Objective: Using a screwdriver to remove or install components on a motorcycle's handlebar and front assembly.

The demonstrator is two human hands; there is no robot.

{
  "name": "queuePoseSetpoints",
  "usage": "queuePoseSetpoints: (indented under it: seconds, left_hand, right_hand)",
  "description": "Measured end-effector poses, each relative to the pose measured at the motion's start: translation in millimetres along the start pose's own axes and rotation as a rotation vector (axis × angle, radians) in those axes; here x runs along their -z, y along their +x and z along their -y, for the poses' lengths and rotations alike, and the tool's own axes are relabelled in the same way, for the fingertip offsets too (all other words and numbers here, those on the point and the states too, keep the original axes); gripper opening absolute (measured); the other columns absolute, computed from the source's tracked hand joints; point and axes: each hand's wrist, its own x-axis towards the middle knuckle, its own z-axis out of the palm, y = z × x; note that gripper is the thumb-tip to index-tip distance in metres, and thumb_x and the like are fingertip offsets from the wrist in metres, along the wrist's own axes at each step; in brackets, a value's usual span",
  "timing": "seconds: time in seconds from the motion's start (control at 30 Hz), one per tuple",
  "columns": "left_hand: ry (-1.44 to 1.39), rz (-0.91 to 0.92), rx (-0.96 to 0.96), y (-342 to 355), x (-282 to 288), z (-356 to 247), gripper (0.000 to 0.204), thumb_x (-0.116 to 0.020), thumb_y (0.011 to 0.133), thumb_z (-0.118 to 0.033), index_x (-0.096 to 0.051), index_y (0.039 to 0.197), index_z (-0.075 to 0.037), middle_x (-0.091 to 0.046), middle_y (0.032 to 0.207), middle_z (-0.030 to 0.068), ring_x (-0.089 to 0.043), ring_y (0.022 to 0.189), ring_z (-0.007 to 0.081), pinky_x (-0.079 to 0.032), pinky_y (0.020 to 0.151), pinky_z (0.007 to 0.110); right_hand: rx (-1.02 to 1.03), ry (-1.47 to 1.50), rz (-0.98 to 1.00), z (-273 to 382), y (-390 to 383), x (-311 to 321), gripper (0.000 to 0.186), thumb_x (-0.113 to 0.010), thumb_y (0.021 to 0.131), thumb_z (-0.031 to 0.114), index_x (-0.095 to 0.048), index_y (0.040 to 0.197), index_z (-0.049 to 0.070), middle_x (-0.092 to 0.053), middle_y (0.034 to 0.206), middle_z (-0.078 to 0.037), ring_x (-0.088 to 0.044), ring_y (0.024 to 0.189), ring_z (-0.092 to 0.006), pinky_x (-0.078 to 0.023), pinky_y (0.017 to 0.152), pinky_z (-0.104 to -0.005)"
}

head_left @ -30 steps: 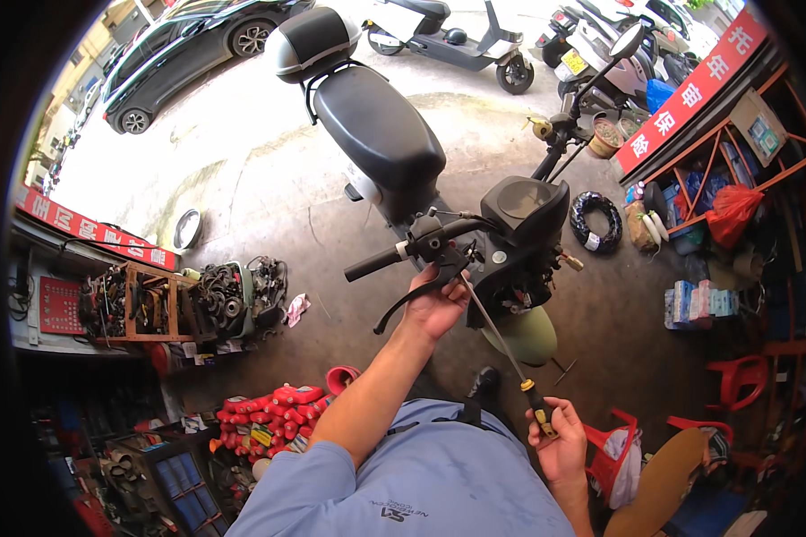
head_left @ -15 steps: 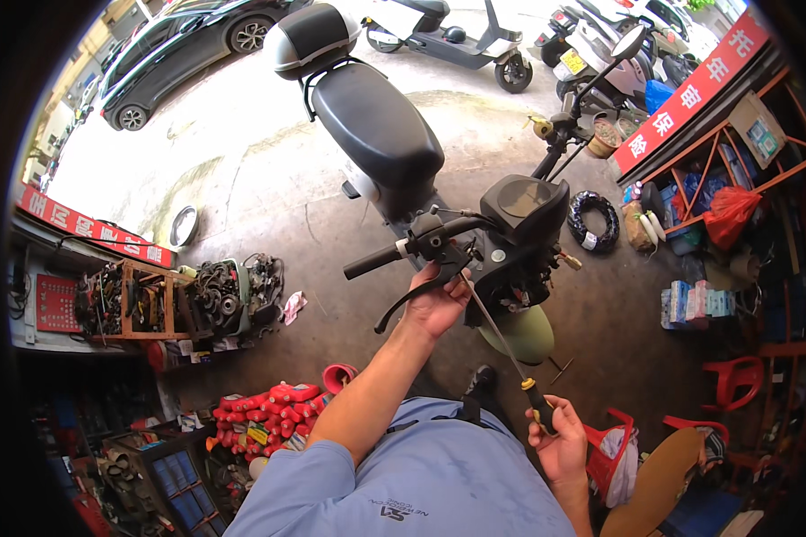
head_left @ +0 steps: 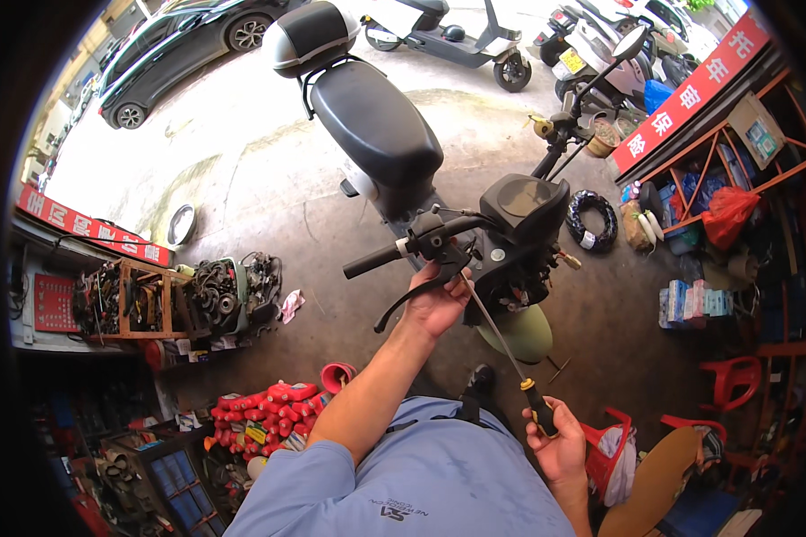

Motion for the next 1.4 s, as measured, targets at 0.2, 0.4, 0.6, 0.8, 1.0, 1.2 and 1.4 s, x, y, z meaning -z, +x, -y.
queuePoseSetpoints:
  seconds: [0.2,0.4,0.6,0.8,1.0,1.2,1.4]
  left_hand:
    - [0.016,0.003,-0.008,0.8,4.6,-0.2,0.037,-0.063,0.087,-0.021,-0.059,0.123,-0.013,-0.049,0.072,0.0023,-0.04,0.065,0.0137,-0.033,0.059,0.026]
    - [-0.054,-0.065,0.006,0.8,-1.9,2.6,0.036,-0.062,0.087,-0.02,-0.059,0.122,-0.012,-0.048,0.071,0.0023,-0.04,0.065,0.0136,-0.032,0.058,0.026]
    - [-0.01,0.01,0.002,0.9,-2.9,2.2,0.035,-0.062,0.087,-0.02,-0.06,0.121,-0.011,-0.052,0.074,0.0029,-0.044,0.063,0.0137,-0.036,0.058,0.025]
    - [-0.026,0.021,-0.002,0.1,-3.8,2.9,0.034,-0.06,0.088,-0.021,-0.06,0.121,-0.011,-0.05,0.073,0.002,-0.043,0.062,0.0135,-0.036,0.058,0.026]
    - [-0.002,0.036,0.015,1.6,-0.2,0.4,0.04,-0.066,0.085,-0.023,-0.059,0.123,-0.015,-0.047,0.072,0.0003,-0.039,0.066,0.0127,-0.031,0.06,0.026]
    - [0.017,0.012,0.006,-0.3,-1.4,1.6,0.039,-0.067,0.085,-0.023,-0.06,0.123,-0.015,-0.047,0.073,0.0002,-0.039,0.066,0.0131,-0.031,0.06,0.026]
    - [-0.018,-0.016,0.011,0.3,-2.0,1.8,0.04,-0.067,0.084,-0.023,-0.06,0.122,-0.014,-0.048,0.073,0.0002,-0.039,0.065,0.0132,-0.031,0.059,0.026]
  right_hand:
    - [0.015,0.181,-0.112,6.0,-3.2,-10.1,0.032,-0.056,0.096,0.022,-0.052,0.12,0.002,-0.063,0.108,-0.021,-0.063,0.082,-0.0246,-0.05,0.062,-0.031]
    - [0.19,0.139,-0.117,-6.9,-1.8,-5.3,0.03,-0.053,0.097,0.022,-0.052,0.119,0.002,-0.063,0.107,-0.021,-0.062,0.075,-0.0222,-0.049,0.059,-0.0319]
    - [0.227,-0.185,-0.058,-10.1,0.5,7.3,0.034,-0.053,0.097,0.026,-0.051,0.121,0.002,-0.063,0.108,-0.018,-0.062,0.081,-0.0233,-0.05,0.061,-0.0321]
    - [-0.021,-0.012,0.008,-1.0,-1.0,6.0,0.031,-0.056,0.095,0.022,-0.052,0.119,0.002,-0.063,0.107,-0.016,-0.063,0.086,-0.0246,-0.051,0.066,-0.0327]
    - [-0.062,0.026,0.063,6.4,-0.9,5.7,0.031,-0.059,0.094,0.019,-0.052,0.119,0.002,-0.063,0.106,-0.016,-0.063,0.083,-0.0244,-0.05,0.063,-0.0319]
    - [0.064,0.13,-0.108,6.5,-2.1,-8.0,0.03,-0.058,0.094,0.019,-0.052,0.118,0.002,-0.063,0.106,-0.019,-0.062,0.078,-0.0225,-0.049,0.059,-0.0304]
    - [0.165,0.05,-0.128,-5.9,0.0,-1.7,0.03,-0.056,0.095,0.02,-0.052,0.119,0.002,-0.062,0.108,-0.021,-0.061,0.079,-0.0221,-0.049,0.06,-0.0306]
